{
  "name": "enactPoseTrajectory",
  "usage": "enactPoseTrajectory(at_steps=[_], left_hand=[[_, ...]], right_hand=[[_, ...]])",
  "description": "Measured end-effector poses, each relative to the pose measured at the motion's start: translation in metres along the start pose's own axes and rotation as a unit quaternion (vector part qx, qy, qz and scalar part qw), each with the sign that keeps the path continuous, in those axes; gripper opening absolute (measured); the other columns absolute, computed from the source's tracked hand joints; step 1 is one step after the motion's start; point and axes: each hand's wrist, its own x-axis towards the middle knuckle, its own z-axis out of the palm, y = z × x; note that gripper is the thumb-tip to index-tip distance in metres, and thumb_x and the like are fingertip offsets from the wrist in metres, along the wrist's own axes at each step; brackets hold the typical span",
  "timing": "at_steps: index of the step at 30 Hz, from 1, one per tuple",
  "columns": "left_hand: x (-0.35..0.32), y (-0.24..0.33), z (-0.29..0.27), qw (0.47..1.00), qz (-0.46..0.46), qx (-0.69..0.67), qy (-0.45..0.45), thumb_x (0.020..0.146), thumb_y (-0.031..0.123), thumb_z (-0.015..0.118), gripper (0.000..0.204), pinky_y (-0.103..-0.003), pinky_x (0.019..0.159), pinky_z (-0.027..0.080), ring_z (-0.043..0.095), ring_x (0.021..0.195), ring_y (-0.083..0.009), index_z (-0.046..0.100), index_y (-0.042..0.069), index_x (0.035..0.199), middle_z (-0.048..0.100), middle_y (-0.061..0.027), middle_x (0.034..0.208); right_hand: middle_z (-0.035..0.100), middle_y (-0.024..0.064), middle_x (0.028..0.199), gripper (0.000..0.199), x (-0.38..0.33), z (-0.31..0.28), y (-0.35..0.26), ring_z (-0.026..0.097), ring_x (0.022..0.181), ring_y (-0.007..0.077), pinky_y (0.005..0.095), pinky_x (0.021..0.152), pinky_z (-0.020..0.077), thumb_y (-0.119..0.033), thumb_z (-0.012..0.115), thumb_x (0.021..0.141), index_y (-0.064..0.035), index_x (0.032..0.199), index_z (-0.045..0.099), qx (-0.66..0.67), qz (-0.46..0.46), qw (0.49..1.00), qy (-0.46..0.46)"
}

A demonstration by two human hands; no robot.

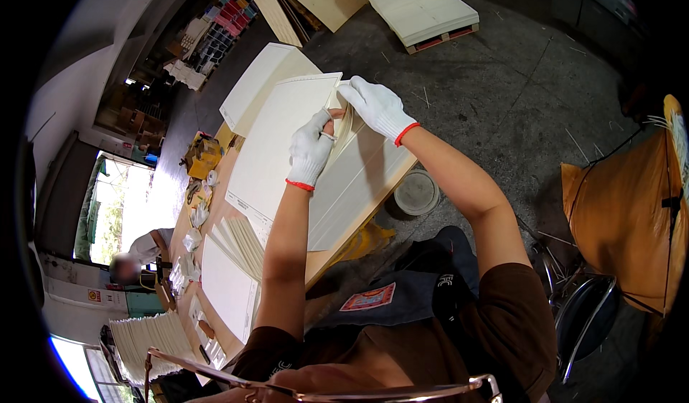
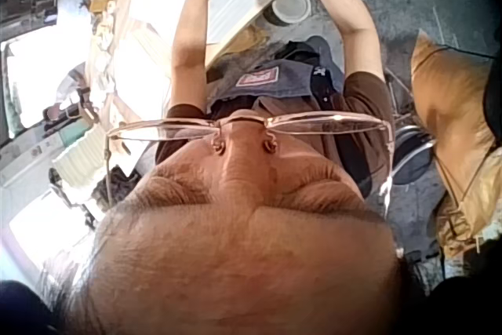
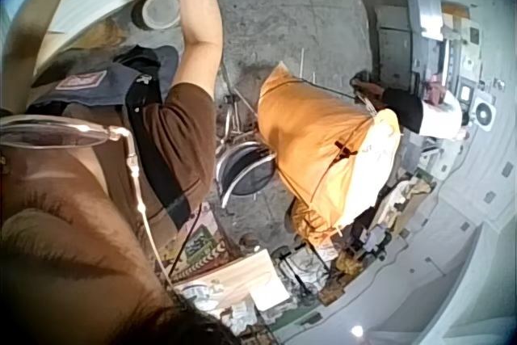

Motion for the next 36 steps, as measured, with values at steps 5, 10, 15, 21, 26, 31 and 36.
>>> enactPoseTrajectory(at_steps=[5,10,15,21,26,31,36], left_hand=[[-0.001,0.006,-0.003,0.997,-0.035,0.045,-0.046,0.09,0.029,0.071,0.032,-0.035,0.078,0.052,0.067,0.085,-0.0236,0.07,0.024,0.122,0.071,-0.0097,0.092],[-0.002,0.007,-0.002,0.999,-0.033,0.028,-0.031,0.091,0.028,0.07,0.032,-0.036,0.08,0.052,0.068,0.086,-0.0255,0.07,0.024,0.123,0.071,-0.0101,0.091],[-0.002,-0.001,0.005,0.999,0.018,0.018,0.022,0.095,0.024,0.063,0.028,-0.037,0.08,0.054,0.069,0.087,-0.029,0.07,0.027,0.122,0.069,-0.0095,0.098],[-0.002,0.0,0.003,0.998,0.002,0.048,-0.028,0.092,0.025,0.069,0.031,-0.035,0.081,0.053,0.067,0.088,-0.026,0.07,0.026,0.122,0.068,-0.008,0.099],[-0.003,0.006,0.001,0.997,-0.009,0.061,-0.038,0.088,0.026,0.074,0.035,-0.035,0.078,0.052,0.066,0.082,-0.0244,0.07,0.026,0.123,0.067,-0.0083,0.094],[-0.001,0.007,-0.004,0.998,0.01,0.045,-0.04,0.089,0.029,0.073,0.034,-0.039,0.075,0.054,0.067,0.081,-0.0289,0.069,0.026,0.123,0.067,-0.0094,0.097],[-0.006,0.004,0.004,0.996,0.036,0.08,-0.004,0.088,0.024,0.071,0.04,-0.039,0.076,0.055,0.069,0.083,-0.0311,0.067,0.025,0.128,0.069,-0.0118,0.099]], right_hand=[[0.069,0.0212,0.099,0.048,0.0,0.0,0.002,0.066,0.094,0.0417,0.049,0.08,0.0495,-0.052,0.036,0.103,-0.0119,0.115,0.06,0.005,0.0,1.0,0.002],[0.069,0.0212,0.099,0.049,0.0,0.0,0.001,0.066,0.094,0.0418,0.0489,0.08,0.0494,-0.053,0.037,0.103,-0.0111,0.114,0.06,0.01,0.006,1.0,0.003],[0.069,0.0217,0.099,0.05,0.0,0.0,-0.002,0.065,0.095,0.0423,0.0491,0.081,0.0489,-0.054,0.038,0.103,-0.0097,0.11,0.059,0.016,0.017,1.0,0.002],[0.069,0.0216,0.098,0.047,-0.002,0.002,0.002,0.065,0.095,0.0429,0.0501,0.08,0.0486,-0.053,0.038,0.103,-0.0114,0.111,0.059,0.025,0.011,1.0,0.013],[0.069,0.0218,0.098,0.045,0.0,0.008,0.013,0.065,0.095,0.0436,0.0511,0.079,0.0484,-0.051,0.037,0.103,-0.013,0.111,0.059,0.017,-0.01,0.999,0.028],[0.068,0.0216,0.099,0.045,0.002,0.01,0.014,0.064,0.094,0.044,0.0518,0.078,0.0476,-0.052,0.037,0.103,-0.0129,0.11,0.059,0.017,-0.02,0.999,0.042],[0.068,0.0197,0.098,0.043,-0.005,-0.004,0.0,0.066,0.093,0.0402,0.048,0.081,0.0493,-0.051,0.047,0.101,-0.0106,0.109,0.06,0.052,0.022,0.996,0.067]])
